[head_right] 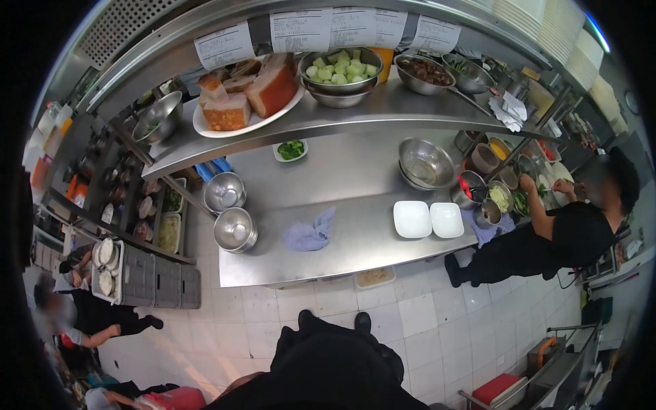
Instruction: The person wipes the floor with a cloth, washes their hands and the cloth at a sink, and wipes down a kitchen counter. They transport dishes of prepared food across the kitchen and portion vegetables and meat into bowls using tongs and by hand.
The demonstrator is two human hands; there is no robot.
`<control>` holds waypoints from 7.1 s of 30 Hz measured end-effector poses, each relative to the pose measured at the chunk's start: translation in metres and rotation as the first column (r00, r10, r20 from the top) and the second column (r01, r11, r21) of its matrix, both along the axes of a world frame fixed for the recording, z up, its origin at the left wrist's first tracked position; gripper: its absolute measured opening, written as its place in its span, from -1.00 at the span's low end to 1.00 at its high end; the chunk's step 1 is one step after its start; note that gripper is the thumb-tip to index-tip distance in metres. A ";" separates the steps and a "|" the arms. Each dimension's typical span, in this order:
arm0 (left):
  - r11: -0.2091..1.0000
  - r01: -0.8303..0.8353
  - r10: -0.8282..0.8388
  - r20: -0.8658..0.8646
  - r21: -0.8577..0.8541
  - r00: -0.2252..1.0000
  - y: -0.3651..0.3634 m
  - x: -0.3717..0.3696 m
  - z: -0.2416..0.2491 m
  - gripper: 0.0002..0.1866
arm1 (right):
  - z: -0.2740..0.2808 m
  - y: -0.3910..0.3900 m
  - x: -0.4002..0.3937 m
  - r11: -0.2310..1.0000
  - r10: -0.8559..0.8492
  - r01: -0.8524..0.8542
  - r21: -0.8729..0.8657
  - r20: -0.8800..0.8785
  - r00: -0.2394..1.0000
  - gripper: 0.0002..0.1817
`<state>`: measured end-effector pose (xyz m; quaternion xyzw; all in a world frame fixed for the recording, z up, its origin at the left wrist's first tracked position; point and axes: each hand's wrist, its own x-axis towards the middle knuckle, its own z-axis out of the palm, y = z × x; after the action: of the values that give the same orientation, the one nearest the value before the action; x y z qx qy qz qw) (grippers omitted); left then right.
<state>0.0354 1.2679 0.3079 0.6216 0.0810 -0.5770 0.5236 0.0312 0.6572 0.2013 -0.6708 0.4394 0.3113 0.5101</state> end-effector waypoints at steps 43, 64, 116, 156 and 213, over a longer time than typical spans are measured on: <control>0.771 -0.535 0.464 0.271 0.345 0.844 0.042 0.078 -0.157 -0.74 | 0.048 0.056 0.044 0.774 -0.249 0.185 0.606 0.022 0.968 -0.42; 0.875 -0.362 0.300 0.227 0.321 0.926 0.053 0.110 -0.111 -0.76 | 0.077 0.048 0.050 0.622 -0.376 0.186 0.761 0.082 0.923 -0.58; 0.867 -0.269 0.181 0.240 0.419 0.954 0.018 0.073 -0.130 -0.60 | 0.075 0.042 0.075 0.728 -0.181 0.074 0.682 0.086 0.980 -0.55; 0.878 -0.291 0.208 0.244 0.380 0.947 0.007 0.082 -0.136 -0.66 | 0.110 0.089 0.052 0.851 -0.443 0.258 0.457 0.362 0.820 -0.72; 0.738 0.634 -0.610 0.174 -0.231 0.773 -0.355 0.228 0.030 -0.57 | 0.153 0.077 0.024 0.848 -0.400 0.120 0.517 0.473 0.785 -0.24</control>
<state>0.2629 0.9128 0.3381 0.5577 -0.2355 -0.6965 0.3852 0.0548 0.7340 0.3542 -0.5222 0.2727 0.1182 0.7993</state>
